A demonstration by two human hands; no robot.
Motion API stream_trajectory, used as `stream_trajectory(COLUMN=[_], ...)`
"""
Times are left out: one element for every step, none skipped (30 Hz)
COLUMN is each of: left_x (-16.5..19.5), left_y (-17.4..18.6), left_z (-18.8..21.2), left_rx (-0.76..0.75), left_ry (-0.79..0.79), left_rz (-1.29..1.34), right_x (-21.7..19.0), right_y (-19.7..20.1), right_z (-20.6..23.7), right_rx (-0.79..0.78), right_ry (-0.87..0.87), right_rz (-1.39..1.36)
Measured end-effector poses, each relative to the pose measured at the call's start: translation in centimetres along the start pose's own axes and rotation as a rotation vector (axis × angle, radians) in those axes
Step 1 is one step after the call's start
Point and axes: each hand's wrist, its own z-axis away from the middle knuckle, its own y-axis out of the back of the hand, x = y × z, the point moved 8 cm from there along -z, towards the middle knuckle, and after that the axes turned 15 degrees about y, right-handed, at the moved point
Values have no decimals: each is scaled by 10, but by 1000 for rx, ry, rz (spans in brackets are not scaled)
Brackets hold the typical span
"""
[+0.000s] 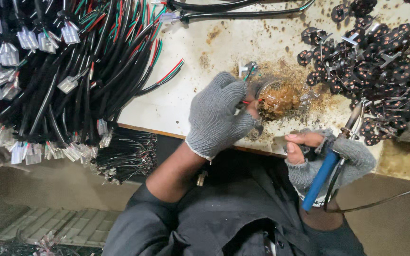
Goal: The person holds a soldering iron in their right hand and dips the stripped ends of red and green wires into a lump of flux paste on the workbench, then applies the hot iron to tin the wire ends. They finish each wire and set it aside, working through wires one at a time.
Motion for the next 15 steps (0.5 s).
stream_trajectory(left_x=[3,8,13,17,17,16,15,15,13,12,9,7,5,2,1], left_y=[5,9,15,22,21,22,20,21,22,21,21,18,13,9,2], left_z=[1,2,4,6,8,13,21,26,32,38,42,46,50,54,58], left_rx=[10,-7,-24,-43,-221,-400,-580,-665,-747,-828,-830,-830,-831,-821,-813], left_ry=[-8,-44,-80,-118,-113,-107,-100,-81,-62,-43,-28,-14,-3,2,5], left_rz=[12,22,32,42,91,137,185,246,304,361,384,408,431,445,460], right_x=[0,-2,-3,-6,-1,3,13,23,18,14,8,10,12,14,17], right_y=[0,1,2,2,2,1,-1,-4,-6,-8,-11,-13,-15,-17,-16], right_z=[0,0,-1,-2,-2,0,3,8,4,2,2,5,8,12,16], right_rx=[-3,-3,-3,-1,-18,-34,-74,-117,-160,-199,-239,-244,-247,-248,-229], right_ry=[-6,4,15,39,-13,-65,-192,-317,-210,-102,3,-4,-11,-18,-55], right_rz=[0,1,1,4,-1,-5,-19,-36,12,57,100,47,-5,-53,-106])
